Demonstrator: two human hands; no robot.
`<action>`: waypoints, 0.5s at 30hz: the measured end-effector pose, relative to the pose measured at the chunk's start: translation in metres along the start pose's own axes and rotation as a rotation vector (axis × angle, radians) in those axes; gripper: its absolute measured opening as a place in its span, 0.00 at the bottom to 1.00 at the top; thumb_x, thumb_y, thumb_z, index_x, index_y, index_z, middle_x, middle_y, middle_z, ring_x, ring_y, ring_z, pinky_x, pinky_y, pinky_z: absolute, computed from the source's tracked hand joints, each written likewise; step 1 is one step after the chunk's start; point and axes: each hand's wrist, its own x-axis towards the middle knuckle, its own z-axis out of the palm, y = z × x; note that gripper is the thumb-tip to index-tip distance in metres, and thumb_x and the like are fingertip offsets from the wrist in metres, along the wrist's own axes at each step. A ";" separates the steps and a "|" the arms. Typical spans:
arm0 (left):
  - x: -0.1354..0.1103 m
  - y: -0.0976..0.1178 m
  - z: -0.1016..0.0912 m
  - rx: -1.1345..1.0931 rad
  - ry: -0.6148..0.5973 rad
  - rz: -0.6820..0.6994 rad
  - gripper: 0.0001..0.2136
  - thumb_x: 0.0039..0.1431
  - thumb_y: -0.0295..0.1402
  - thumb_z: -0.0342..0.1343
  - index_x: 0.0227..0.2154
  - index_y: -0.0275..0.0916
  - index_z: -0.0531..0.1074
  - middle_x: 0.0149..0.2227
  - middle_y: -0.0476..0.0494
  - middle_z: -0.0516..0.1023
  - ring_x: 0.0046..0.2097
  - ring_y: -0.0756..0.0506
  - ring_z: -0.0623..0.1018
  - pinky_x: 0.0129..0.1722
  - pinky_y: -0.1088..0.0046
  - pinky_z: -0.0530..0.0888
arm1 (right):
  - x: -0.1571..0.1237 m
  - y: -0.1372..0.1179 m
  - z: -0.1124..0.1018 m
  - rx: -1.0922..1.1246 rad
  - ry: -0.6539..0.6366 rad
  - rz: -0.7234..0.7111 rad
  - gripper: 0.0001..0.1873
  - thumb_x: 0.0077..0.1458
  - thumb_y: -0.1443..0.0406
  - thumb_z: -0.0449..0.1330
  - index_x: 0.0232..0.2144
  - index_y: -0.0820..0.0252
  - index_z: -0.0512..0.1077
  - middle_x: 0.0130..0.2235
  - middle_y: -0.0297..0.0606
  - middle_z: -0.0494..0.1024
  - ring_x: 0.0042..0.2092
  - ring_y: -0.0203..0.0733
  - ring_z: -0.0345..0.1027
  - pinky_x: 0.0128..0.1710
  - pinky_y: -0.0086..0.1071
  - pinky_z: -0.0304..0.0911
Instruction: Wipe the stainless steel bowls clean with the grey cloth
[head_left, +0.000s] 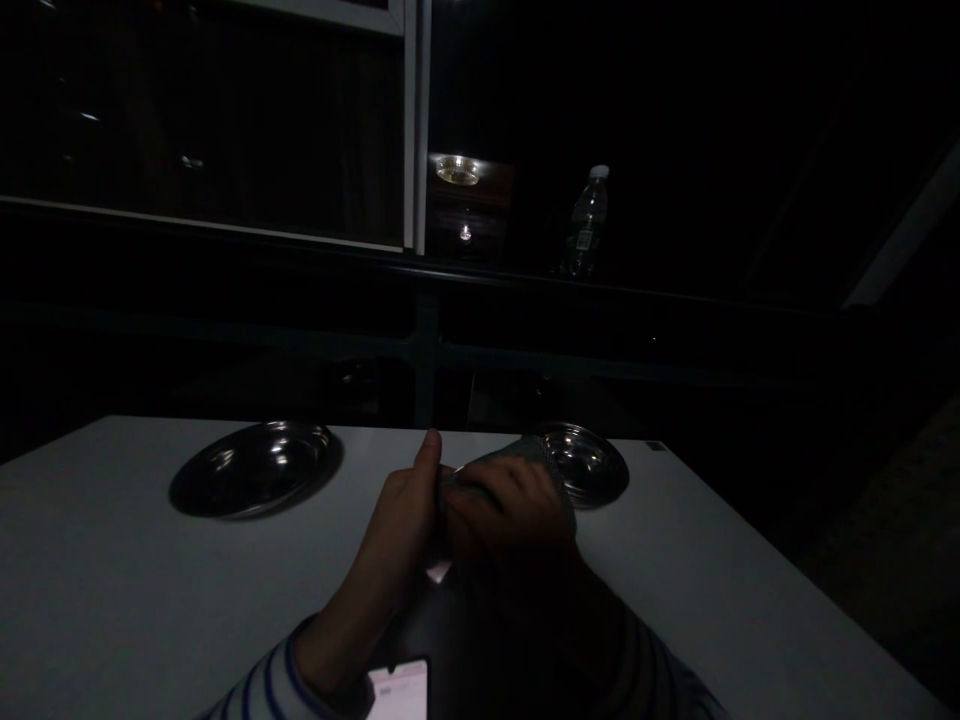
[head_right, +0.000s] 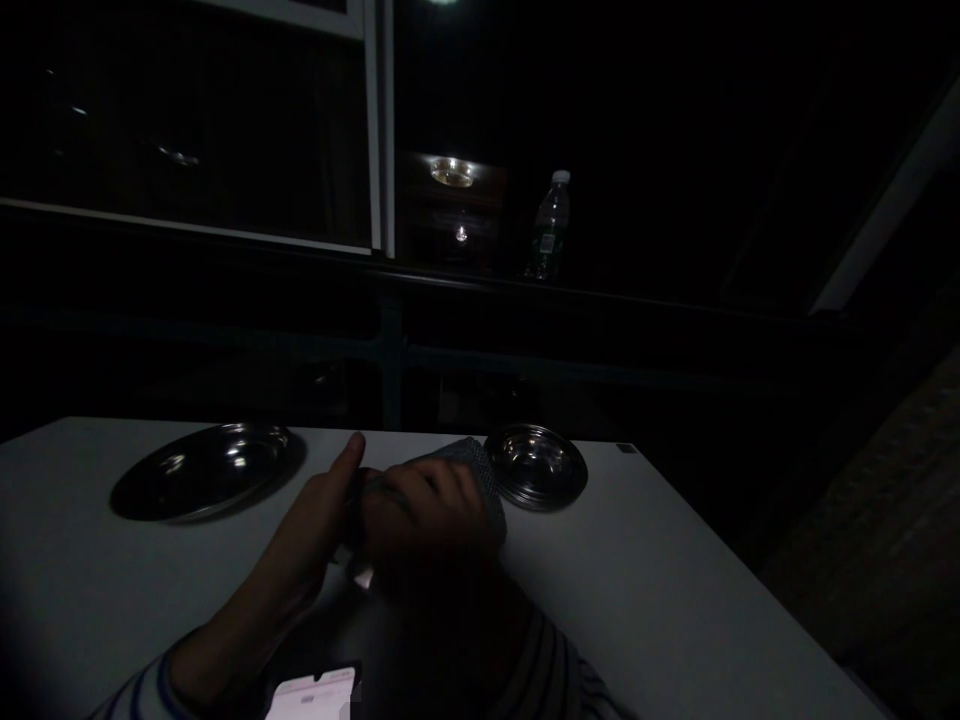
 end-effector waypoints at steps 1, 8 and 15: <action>0.000 0.000 0.000 0.007 -0.004 -0.004 0.25 0.45 0.57 0.45 0.11 0.39 0.60 0.12 0.51 0.63 0.18 0.50 0.64 0.19 0.75 0.59 | 0.000 0.002 -0.001 0.010 0.000 0.041 0.09 0.54 0.66 0.52 0.36 0.59 0.71 0.38 0.35 0.73 0.39 0.41 0.60 0.37 0.37 0.55; 0.000 -0.002 0.000 0.033 -0.002 0.011 0.26 0.45 0.57 0.44 0.11 0.38 0.63 0.12 0.50 0.65 0.18 0.50 0.65 0.19 0.76 0.60 | -0.002 0.000 0.003 -0.003 0.049 0.016 0.10 0.55 0.66 0.51 0.36 0.60 0.70 0.38 0.38 0.73 0.39 0.41 0.60 0.36 0.36 0.55; 0.000 0.001 0.000 0.025 0.084 -0.006 0.23 0.44 0.54 0.49 0.10 0.38 0.60 0.11 0.52 0.62 0.16 0.52 0.62 0.17 0.76 0.58 | -0.001 0.014 -0.003 0.078 0.087 0.195 0.08 0.53 0.68 0.53 0.35 0.60 0.72 0.36 0.37 0.72 0.39 0.40 0.62 0.39 0.35 0.58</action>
